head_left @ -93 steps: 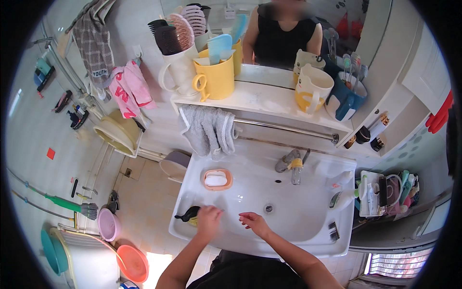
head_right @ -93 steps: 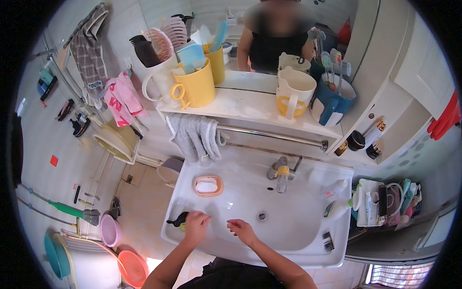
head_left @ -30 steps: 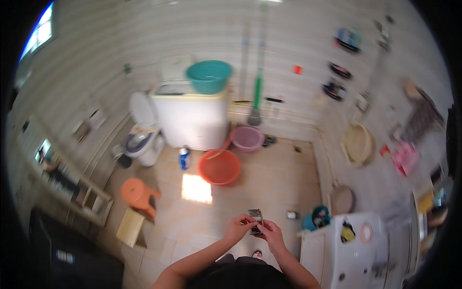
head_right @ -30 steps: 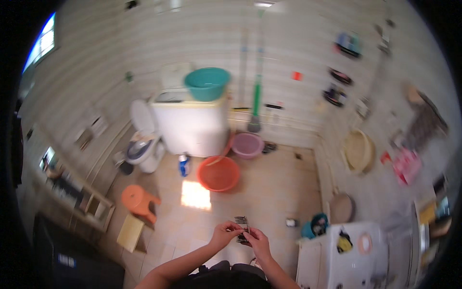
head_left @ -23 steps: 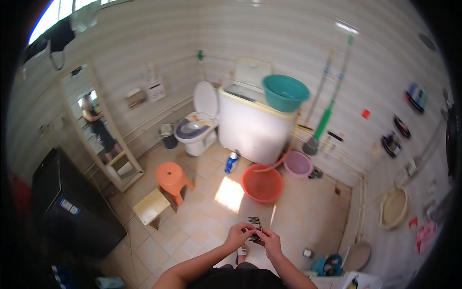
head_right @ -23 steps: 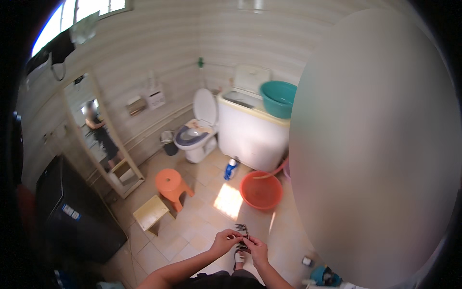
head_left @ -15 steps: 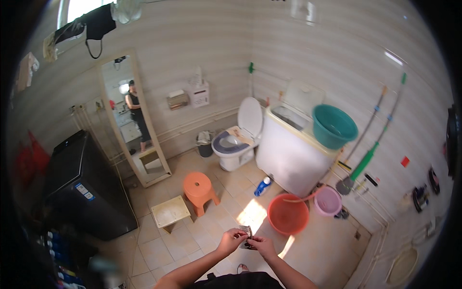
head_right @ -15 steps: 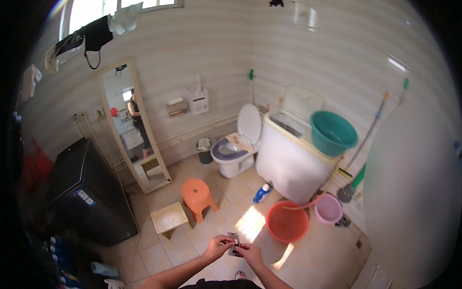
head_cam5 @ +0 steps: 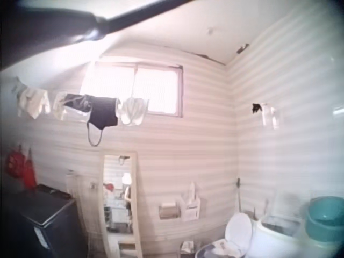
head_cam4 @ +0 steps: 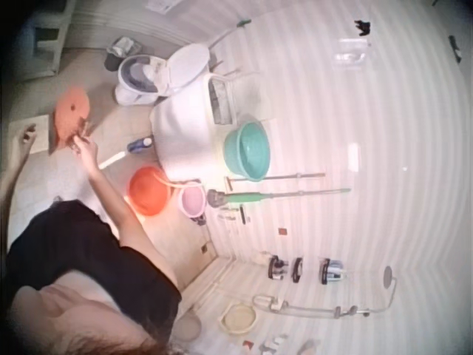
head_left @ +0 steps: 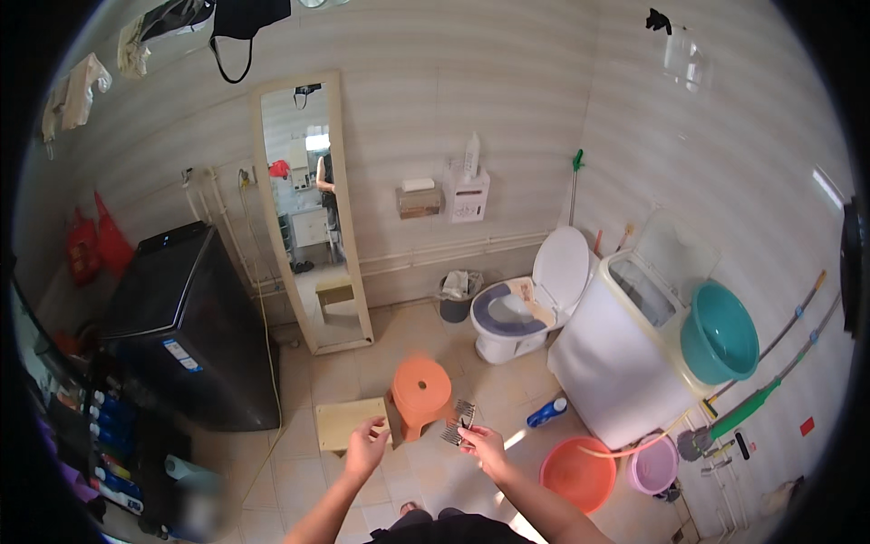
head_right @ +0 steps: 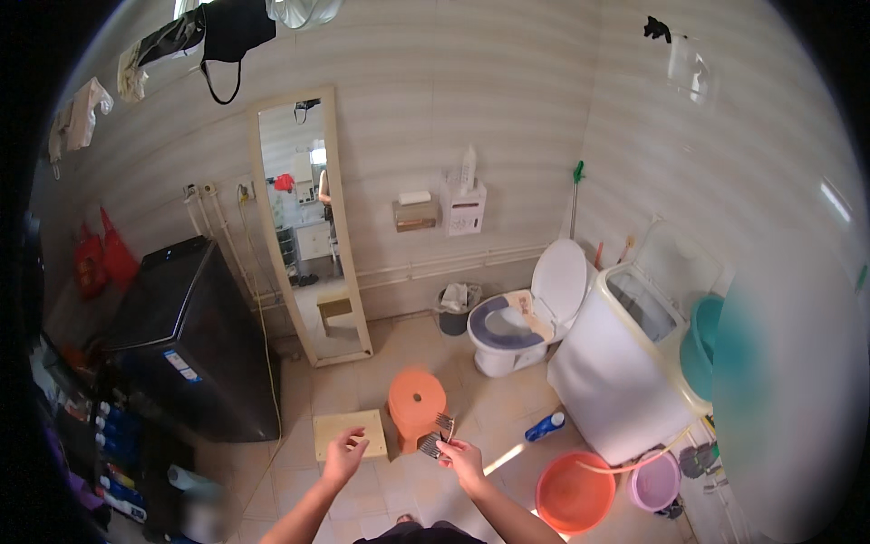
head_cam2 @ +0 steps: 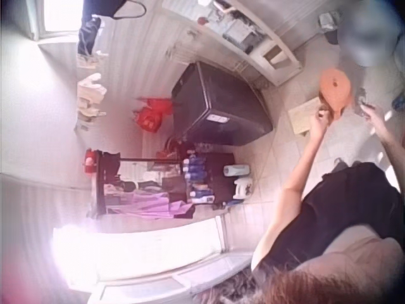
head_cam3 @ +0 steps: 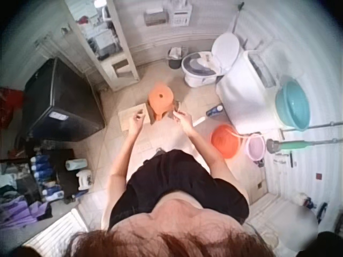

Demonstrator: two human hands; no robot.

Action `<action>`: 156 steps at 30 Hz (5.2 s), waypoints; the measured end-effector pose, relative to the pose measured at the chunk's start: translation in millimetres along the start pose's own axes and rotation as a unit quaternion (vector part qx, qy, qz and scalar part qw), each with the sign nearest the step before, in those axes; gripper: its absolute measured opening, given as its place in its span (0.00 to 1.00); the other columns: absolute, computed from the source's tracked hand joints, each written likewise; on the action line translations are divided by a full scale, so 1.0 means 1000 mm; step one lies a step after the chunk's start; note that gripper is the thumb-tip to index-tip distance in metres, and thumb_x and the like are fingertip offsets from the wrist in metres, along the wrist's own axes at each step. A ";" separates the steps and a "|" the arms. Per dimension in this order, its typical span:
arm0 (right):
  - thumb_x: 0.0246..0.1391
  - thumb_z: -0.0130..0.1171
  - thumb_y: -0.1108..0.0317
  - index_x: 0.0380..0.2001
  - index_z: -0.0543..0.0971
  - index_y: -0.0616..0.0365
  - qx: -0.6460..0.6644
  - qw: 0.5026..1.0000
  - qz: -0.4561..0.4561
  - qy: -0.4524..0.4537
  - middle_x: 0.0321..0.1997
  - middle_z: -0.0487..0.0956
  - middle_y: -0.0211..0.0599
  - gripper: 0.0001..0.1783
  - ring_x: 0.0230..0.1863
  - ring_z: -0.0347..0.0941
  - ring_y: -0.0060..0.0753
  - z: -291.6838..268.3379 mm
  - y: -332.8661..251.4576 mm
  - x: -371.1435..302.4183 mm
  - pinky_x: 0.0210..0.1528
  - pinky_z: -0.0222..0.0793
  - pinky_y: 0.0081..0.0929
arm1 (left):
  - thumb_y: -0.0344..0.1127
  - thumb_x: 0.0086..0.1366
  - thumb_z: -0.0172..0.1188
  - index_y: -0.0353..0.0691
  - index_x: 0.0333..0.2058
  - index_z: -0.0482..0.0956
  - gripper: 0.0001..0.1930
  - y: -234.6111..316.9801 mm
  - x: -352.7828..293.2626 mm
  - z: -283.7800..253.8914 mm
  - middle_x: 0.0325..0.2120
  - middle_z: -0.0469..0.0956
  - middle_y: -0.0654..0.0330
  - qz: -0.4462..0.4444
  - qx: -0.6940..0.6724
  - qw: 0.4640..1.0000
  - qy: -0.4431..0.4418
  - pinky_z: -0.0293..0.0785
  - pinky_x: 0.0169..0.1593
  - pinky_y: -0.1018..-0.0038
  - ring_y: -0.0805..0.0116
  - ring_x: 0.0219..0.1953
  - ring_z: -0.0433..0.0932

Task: The person scrubs a light blue comb with a toothbrush under running water, then scrubs the sink basin with a sponge. The person places the comb in a yellow cup and continues to wipe the sink surface.

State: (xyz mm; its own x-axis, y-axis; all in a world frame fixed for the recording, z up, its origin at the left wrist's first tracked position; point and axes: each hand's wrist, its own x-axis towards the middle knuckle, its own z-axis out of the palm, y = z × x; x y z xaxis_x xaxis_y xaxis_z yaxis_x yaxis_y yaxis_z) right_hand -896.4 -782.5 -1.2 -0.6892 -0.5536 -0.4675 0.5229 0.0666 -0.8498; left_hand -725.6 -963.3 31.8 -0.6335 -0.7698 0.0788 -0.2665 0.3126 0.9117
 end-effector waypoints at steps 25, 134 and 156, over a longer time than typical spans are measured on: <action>0.46 0.57 0.47 0.42 0.73 0.72 -0.493 0.861 -0.119 0.030 0.44 0.74 0.60 0.34 0.49 0.70 0.48 -0.004 -0.210 0.592 0.49 0.65 0.36 | 0.25 0.54 0.57 0.35 0.44 0.74 0.16 -0.013 0.240 0.061 0.35 0.77 0.58 -0.215 -0.017 0.963 0.159 0.74 0.29 0.79 0.73 0.29 0.77; 0.42 0.48 0.80 0.49 0.69 0.62 0.195 -0.202 -0.332 -0.901 0.58 0.63 0.40 0.25 0.60 0.56 0.46 -0.058 0.681 -1.272 0.59 0.53 0.44 | 0.34 0.56 0.62 0.32 0.50 0.64 0.26 0.014 -1.267 -0.025 0.39 0.73 0.56 -0.034 -0.214 -0.116 0.969 0.72 0.41 0.74 0.69 0.39 0.74; 0.51 0.52 0.66 0.52 0.66 0.60 0.002 -0.242 -0.174 -0.954 0.54 0.67 0.43 0.24 0.56 0.61 0.44 -0.055 0.686 -1.165 0.56 0.57 0.41 | 0.38 0.60 0.57 0.34 0.52 0.63 0.24 0.005 -1.281 -0.032 0.42 0.71 0.56 0.064 -0.206 -0.236 0.948 0.70 0.43 0.72 0.67 0.42 0.72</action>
State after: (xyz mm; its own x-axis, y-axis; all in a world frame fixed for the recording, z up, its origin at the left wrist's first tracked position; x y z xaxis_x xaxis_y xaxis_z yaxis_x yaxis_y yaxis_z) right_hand 238.4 -46.2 -53.1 0.4184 0.8784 0.2310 0.7178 -0.1640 -0.6766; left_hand 107.9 6.2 -51.8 0.3156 0.7216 -0.6163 -0.1723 0.6822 0.7105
